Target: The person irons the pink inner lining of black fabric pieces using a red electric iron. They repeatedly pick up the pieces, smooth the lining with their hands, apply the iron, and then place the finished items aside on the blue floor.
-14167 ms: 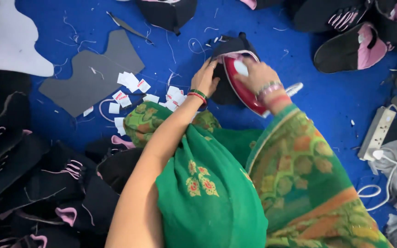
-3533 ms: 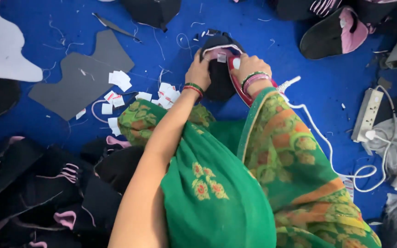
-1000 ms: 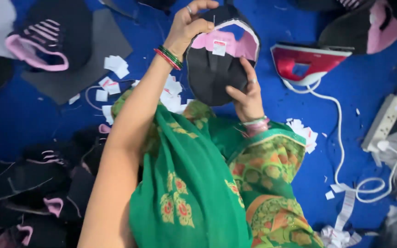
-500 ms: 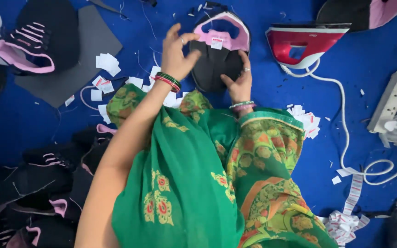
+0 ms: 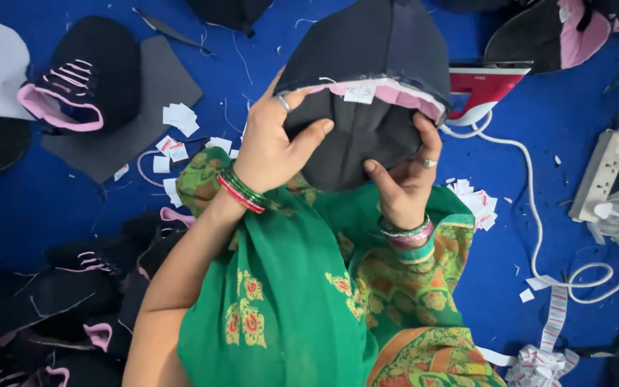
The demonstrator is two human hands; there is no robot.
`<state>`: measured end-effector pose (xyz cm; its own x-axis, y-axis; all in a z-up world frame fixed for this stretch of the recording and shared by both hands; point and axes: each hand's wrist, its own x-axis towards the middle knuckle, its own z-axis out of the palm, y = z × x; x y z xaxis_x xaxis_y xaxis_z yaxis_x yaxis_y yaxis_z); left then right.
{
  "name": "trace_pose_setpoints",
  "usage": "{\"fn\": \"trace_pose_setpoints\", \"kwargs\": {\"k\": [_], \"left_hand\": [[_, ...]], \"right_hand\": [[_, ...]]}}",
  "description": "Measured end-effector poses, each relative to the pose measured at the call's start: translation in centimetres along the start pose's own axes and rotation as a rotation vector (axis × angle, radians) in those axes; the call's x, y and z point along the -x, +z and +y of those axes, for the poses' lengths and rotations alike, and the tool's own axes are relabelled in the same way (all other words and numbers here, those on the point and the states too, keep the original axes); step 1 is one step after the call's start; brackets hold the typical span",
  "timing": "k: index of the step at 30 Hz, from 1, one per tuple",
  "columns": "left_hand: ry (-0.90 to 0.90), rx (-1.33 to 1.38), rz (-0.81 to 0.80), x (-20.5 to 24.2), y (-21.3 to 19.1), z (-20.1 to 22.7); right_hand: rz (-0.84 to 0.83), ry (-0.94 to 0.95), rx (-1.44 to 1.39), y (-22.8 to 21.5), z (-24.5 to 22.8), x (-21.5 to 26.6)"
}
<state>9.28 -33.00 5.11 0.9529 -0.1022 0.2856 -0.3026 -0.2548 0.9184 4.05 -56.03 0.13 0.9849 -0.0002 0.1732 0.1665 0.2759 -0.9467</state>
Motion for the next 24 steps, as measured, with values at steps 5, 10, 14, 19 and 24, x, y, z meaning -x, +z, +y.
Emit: {"fn": "trace_pose_setpoints", "kwargs": {"k": [5,10,14,19,24], "left_hand": [[-0.015,0.05,0.02,-0.4,-1.1,2.2],[0.109,-0.071,-0.009,-1.0,-2.7,2.2],[0.024,-0.151,-0.564,-0.6,-10.4,0.5],[-0.211,-0.69,-0.042,0.9,-18.1,-8.7],[-0.666,-1.368,0.052,3.9,-20.4,-21.0]], "right_hand": [[-0.026,-0.034,0.029,0.3,-1.2,-0.3],[-0.083,-0.015,0.078,0.2,-2.3,-1.8],[-0.19,0.124,0.115,-2.0,-4.4,-5.2],[-0.847,0.446,0.639,-4.9,-3.3,-13.9],[-0.16,-0.249,0.207,-0.6,-14.2,-22.6]]}}
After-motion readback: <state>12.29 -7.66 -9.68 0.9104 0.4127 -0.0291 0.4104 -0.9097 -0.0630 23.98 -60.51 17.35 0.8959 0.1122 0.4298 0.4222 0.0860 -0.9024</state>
